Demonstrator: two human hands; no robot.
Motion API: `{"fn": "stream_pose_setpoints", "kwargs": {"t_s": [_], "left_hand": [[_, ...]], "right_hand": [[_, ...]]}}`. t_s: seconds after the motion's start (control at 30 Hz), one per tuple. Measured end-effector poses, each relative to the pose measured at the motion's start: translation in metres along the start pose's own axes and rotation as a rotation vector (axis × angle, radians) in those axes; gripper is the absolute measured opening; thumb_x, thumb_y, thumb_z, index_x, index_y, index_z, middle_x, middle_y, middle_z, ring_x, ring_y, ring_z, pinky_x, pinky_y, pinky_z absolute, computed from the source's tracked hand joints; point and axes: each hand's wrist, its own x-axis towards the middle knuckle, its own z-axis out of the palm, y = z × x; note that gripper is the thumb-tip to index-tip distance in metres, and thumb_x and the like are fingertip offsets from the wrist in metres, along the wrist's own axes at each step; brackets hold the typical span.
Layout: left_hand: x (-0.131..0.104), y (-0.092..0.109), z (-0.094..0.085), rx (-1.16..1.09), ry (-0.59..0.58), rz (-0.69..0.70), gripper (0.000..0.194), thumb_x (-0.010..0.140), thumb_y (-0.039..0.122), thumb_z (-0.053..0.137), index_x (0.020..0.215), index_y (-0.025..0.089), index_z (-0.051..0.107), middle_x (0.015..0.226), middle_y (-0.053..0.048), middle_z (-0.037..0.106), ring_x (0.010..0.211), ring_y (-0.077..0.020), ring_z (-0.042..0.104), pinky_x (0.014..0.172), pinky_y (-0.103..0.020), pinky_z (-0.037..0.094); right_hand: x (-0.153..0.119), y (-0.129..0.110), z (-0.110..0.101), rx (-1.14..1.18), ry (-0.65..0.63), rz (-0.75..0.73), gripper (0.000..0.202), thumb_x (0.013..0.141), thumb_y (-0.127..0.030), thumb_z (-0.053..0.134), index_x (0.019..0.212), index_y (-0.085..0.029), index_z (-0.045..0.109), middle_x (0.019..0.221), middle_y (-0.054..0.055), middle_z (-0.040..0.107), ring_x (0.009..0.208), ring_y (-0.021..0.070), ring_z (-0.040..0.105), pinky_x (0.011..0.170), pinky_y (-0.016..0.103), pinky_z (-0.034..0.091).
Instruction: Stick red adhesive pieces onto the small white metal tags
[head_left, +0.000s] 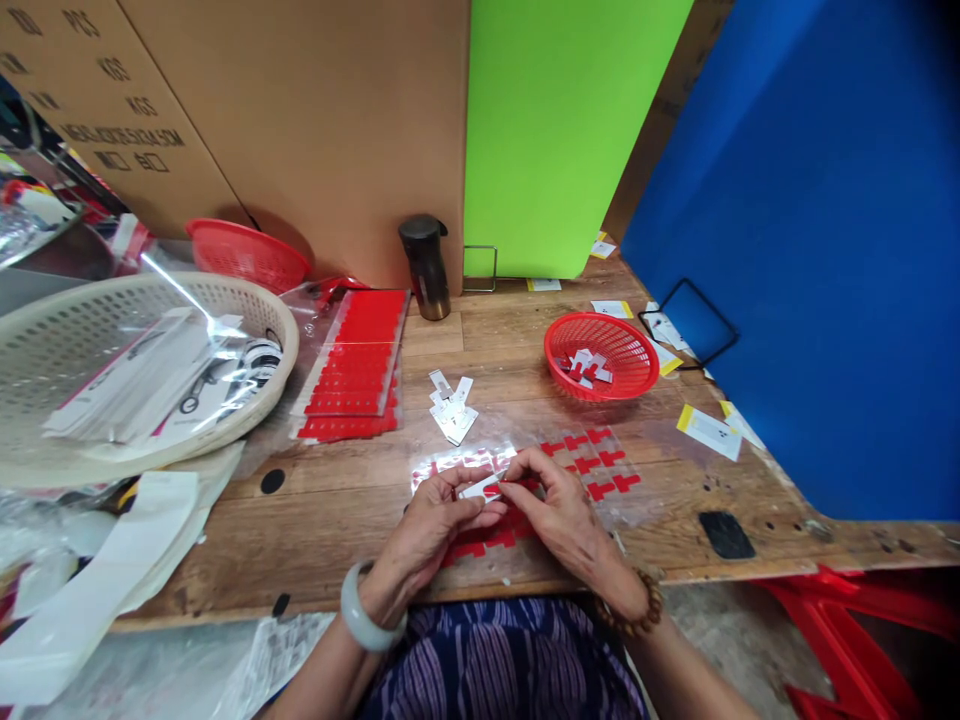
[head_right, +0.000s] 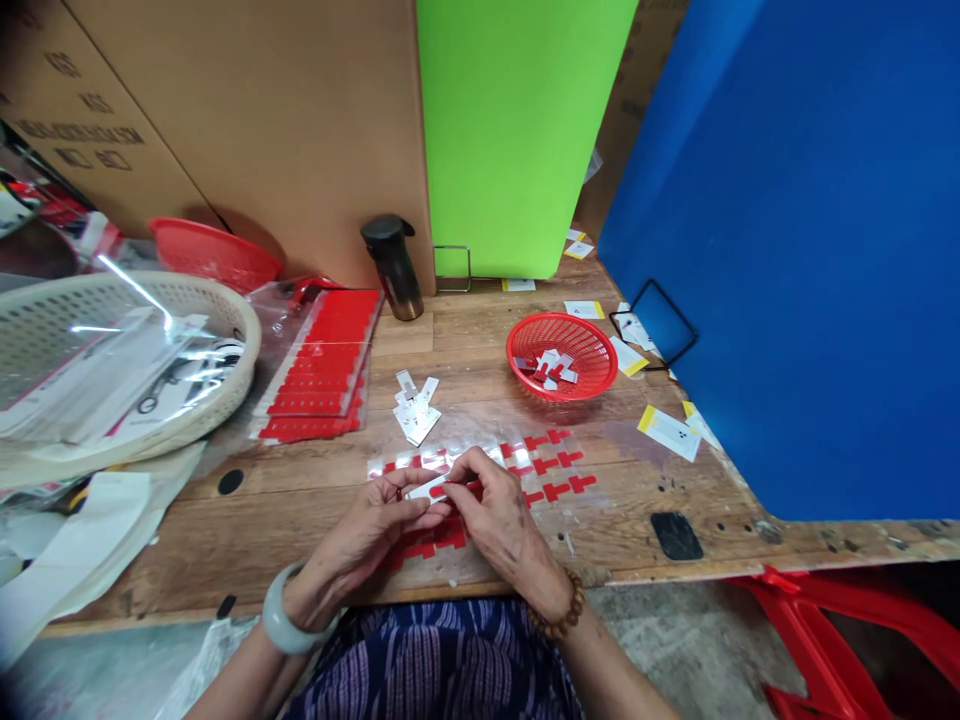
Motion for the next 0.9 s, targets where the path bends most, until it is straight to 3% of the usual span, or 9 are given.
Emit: {"fn": "stream_pose_setpoints", "kwargs": {"t_s": [0.9], "left_hand": [[0.0021,-0.0008,-0.0013,0.002,-0.016,-0.016,0.042,0.062,0.006,0.076,0.102,0.01,0.061,0.08,-0.009,0.073,0.07,-0.0158,0.071,0.068,-0.02,0.056]], "right_hand": [[-0.0014,0.0043,0.0041,-0.019,0.018,-0.001,0.008,0.078,-0.014,0.053,0.074,-0.02,0.052,0.071,-0.003,0.056,0.067,0.013,0.053,0.062,0.024,0.041]]}}
